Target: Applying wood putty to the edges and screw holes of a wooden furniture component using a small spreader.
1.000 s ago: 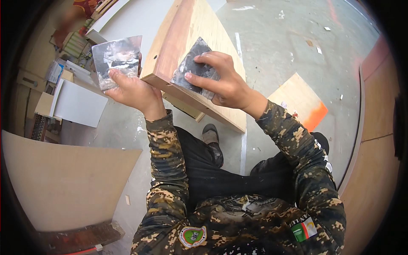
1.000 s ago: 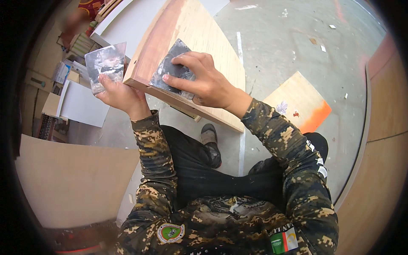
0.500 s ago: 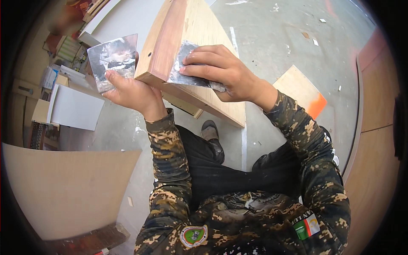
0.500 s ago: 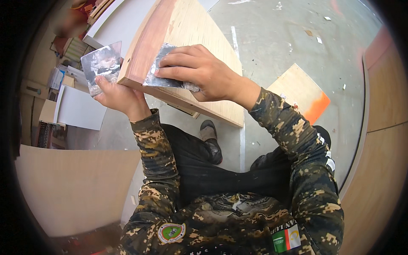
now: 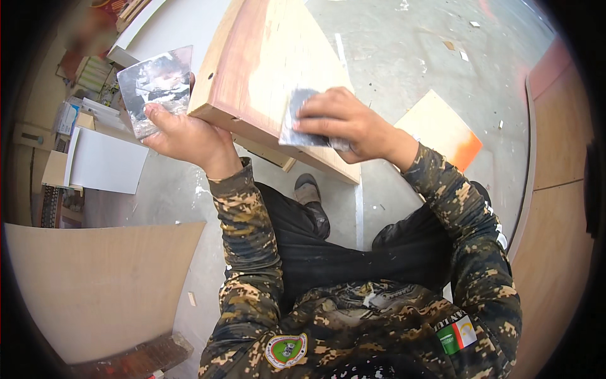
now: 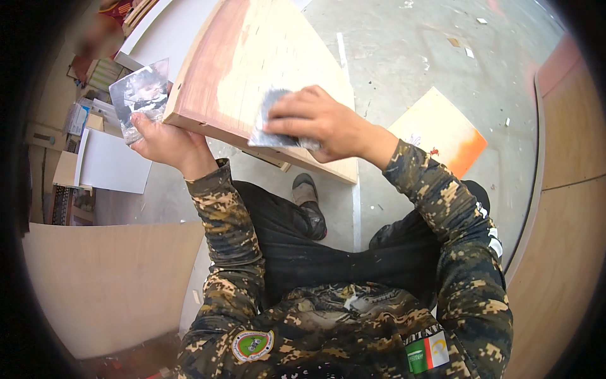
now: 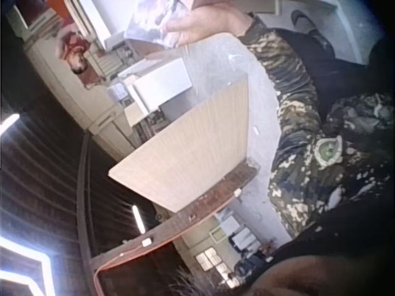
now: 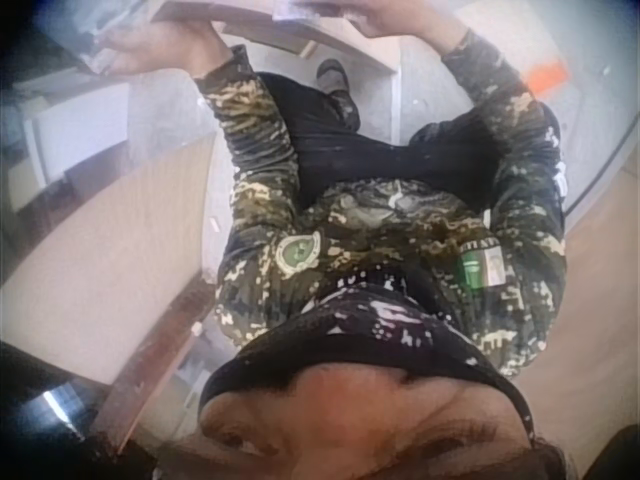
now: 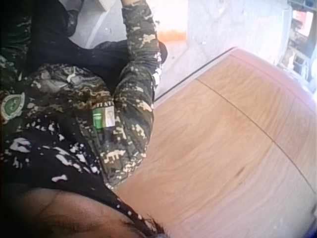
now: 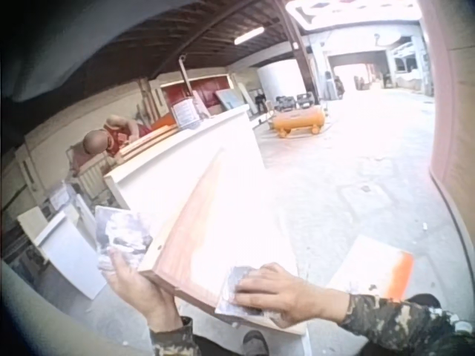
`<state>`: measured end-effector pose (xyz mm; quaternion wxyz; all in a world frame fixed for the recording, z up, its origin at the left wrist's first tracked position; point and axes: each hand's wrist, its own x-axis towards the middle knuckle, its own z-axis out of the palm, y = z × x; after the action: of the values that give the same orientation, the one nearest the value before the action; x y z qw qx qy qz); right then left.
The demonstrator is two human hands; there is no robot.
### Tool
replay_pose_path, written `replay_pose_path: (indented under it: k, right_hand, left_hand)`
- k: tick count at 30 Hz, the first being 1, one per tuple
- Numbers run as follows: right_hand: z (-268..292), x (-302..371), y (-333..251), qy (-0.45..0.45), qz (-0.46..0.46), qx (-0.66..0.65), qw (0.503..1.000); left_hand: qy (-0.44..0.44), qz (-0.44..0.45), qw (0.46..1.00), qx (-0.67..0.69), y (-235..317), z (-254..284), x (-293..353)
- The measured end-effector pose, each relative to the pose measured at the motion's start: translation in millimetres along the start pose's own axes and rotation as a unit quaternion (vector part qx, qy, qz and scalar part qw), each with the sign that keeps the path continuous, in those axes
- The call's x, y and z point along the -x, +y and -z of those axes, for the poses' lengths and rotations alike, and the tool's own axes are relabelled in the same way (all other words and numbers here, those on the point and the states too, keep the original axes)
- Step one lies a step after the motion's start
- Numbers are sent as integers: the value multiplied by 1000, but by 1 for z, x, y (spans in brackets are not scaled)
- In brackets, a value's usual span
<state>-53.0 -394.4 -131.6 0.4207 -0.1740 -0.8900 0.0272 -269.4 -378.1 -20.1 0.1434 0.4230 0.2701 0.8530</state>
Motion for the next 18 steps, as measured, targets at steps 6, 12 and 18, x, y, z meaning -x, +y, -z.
replay_pose_path:
  k: [6,12,18]
  right_hand:
    - [-26,-14,12,162,32,34,986]
    - [-30,11,-12,136,52,-36,989]
    - [7,-32,1,169,18,3,986]
  left_hand:
    - [1,13,1000,-9,1,0,0]
    - [8,8,1000,-16,-2,2,0]
    - [6,2,999,-36,-1,2,2]
